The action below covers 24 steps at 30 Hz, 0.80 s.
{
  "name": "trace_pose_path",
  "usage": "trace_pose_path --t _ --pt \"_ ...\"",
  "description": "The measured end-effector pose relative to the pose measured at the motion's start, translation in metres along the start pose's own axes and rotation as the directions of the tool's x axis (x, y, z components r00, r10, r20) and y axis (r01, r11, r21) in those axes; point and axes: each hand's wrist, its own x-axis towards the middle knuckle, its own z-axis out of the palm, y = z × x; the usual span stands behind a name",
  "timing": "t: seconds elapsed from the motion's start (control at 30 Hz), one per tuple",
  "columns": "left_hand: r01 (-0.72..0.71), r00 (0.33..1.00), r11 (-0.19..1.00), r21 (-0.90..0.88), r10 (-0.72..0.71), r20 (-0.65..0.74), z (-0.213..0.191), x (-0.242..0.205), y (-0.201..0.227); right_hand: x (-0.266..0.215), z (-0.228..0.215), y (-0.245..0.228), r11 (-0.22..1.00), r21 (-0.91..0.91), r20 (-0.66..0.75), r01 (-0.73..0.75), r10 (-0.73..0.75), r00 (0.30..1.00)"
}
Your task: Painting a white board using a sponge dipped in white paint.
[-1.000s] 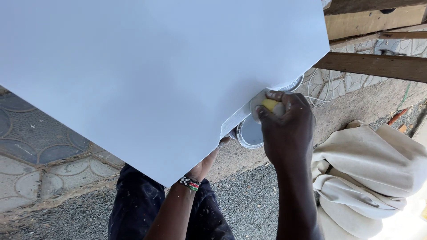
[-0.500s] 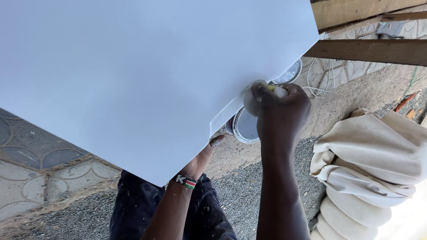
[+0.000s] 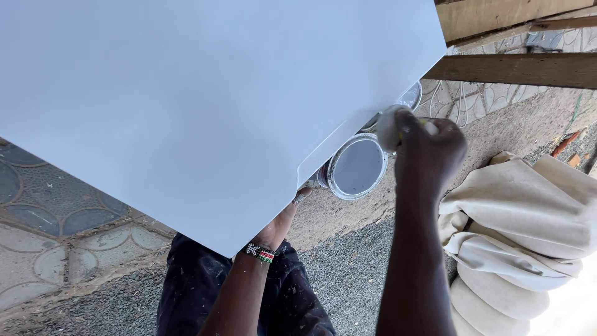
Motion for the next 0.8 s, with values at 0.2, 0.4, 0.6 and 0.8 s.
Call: trace_pose_path --t 0.2,0.4,0.6,0.8 --pt "-0.053 0.998 0.998 -0.04 0.054 0.016 -0.001 -0.003 0.007 0.025 -0.043 -0.01 0.951 0.088 0.115 0.297 -0.306 0.945" --pt "-0.06 0.998 0.998 0.003 0.06 -0.005 -0.004 -0.006 0.006 0.107 -0.037 -0.01 0.716 -0.034 0.059 0.697 -0.695 0.717" --pt "-0.056 0.997 0.996 0.071 0.06 -0.043 -0.006 -0.008 0.006 0.019 -0.009 -0.029 0.7 0.02 0.309 0.714 -0.683 0.661" --pt "-0.025 0.996 0.986 0.163 0.038 -0.076 -0.007 -0.007 0.002 -0.138 -0.034 -0.069 0.718 0.357 0.67 0.597 -0.642 0.372"
